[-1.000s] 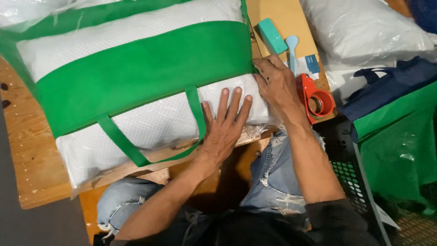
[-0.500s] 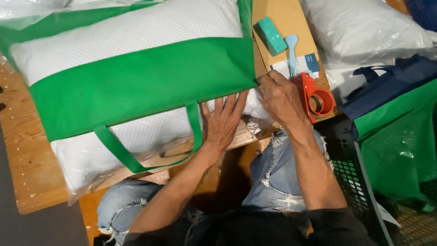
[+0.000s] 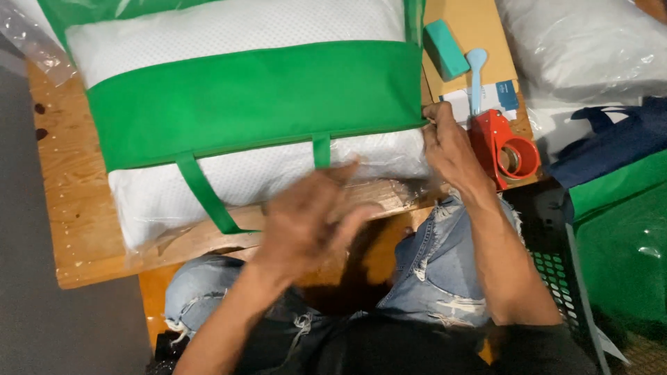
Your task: Wiping a plastic-wrapped pillow with a cleaning block and then packing it into a green reusable bag.
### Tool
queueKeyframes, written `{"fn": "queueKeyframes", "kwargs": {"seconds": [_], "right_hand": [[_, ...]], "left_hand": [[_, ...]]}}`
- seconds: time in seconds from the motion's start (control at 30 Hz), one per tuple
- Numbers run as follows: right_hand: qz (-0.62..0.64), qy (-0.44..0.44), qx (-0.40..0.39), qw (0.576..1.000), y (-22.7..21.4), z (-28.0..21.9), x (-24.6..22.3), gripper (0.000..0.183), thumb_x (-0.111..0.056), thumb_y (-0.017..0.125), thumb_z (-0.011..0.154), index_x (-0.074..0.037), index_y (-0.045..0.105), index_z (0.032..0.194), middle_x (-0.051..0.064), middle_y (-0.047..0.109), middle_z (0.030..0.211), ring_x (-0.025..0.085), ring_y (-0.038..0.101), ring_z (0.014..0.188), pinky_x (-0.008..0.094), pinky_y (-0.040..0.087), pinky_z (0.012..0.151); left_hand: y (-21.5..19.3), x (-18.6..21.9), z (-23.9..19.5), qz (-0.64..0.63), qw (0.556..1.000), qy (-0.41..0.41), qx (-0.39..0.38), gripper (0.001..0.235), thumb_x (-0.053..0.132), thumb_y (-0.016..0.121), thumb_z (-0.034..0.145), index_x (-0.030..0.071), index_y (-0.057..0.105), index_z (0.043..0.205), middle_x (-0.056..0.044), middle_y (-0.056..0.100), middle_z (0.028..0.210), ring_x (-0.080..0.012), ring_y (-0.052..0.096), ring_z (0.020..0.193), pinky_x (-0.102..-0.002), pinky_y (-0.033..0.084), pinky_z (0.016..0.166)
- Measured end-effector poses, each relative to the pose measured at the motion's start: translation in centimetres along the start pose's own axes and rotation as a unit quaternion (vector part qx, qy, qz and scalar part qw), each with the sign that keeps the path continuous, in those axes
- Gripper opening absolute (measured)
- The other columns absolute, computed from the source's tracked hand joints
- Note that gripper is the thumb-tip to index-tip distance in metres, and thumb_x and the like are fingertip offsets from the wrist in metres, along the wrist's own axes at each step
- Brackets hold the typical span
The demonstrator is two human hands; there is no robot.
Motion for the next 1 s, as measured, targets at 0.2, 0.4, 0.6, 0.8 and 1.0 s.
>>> {"fn": "queueKeyframes", "kwargs": {"seconds": [0.2, 0.4, 0.6, 0.8, 1.0], "right_hand": [[0.053, 0.100, 0.063, 0.992, 1.2, 0.5, 2.6, 0.014, -0.012, 0.042, 0.107, -0.007, 0.048, 0.118, 0.013, 0.062, 0.101, 0.027, 0.059, 0.094, 0.042, 0.042, 0.081], [-0.071, -0.061, 0.224, 0.970, 2.2, -3.8, -6.8, 0.031, 0.006, 0.058, 0.098, 0.010, 0.048, 0.127, 0.032, 0.044, 0.135, 0.047, 0.043, 0.134, 0.055, 0.037, 0.114], [0.121, -0.283, 0.019, 0.951, 13.6, -10.4, -15.5, 0.024, -0.018, 0.082, 0.089, -0.003, 0.064, 0.093, 0.008, 0.067, 0.081, 0.022, 0.062, 0.069, 0.034, 0.051, 0.062], [0.252, 0.063, -0.289, 0.921, 24.8, -6.7, -18.6, 0.037, -0.042, 0.071, 0.087, -0.011, 0.081, 0.104, 0.001, 0.081, 0.108, 0.007, 0.070, 0.098, 0.026, 0.051, 0.078], [0.652, 0.335, -0.183, 0.655, 30.7, -4.3, -21.3, 0.089, -0.043, 0.071, 0.083, -0.005, 0.020, 0.144, 0.036, 0.067, 0.119, 0.039, 0.072, 0.101, 0.041, 0.058, 0.095]], "left_hand": [[-11.4, -16.4, -8.4, 0.204, 0.906, -0.316, 0.195, 0.082, 0.058, 0.079, 0.104, -0.003, 0.054, 0.154, -0.031, 0.030, 0.151, -0.0477, 0.031, 0.141, -0.079, 0.040, 0.105], [-12.0, -19.7, -14.0, -0.226, 0.836, -0.474, 0.156, 0.060, 0.039, 0.054, 0.107, 0.013, 0.034, 0.158, -0.020, 0.039, 0.161, -0.0240, 0.040, 0.147, -0.038, 0.037, 0.118], [-13.5, -15.0, -15.1, -0.210, 0.853, -0.470, 0.088, 0.082, 0.012, 0.072, 0.086, 0.010, 0.034, 0.158, -0.018, 0.033, 0.164, -0.0275, 0.036, 0.150, -0.041, 0.027, 0.123], [-12.8, -14.9, -15.6, -0.088, 0.887, -0.435, 0.130, 0.044, 0.021, 0.062, 0.103, 0.001, 0.053, 0.142, -0.018, 0.065, 0.134, -0.0246, 0.065, 0.112, -0.036, 0.051, 0.094], [-12.1, -16.2, -16.8, 0.008, 0.906, -0.390, 0.162, 0.023, 0.024, 0.055, 0.111, 0.003, 0.057, 0.100, -0.011, 0.060, 0.093, -0.0249, 0.053, 0.089, -0.041, 0.041, 0.079]]}}
Point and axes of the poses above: each hand's wrist, its own z-axis towards the middle knuckle, its own y-axis out of the palm, x = y × z, the point moved 1 cm from there along z, towards the middle knuckle
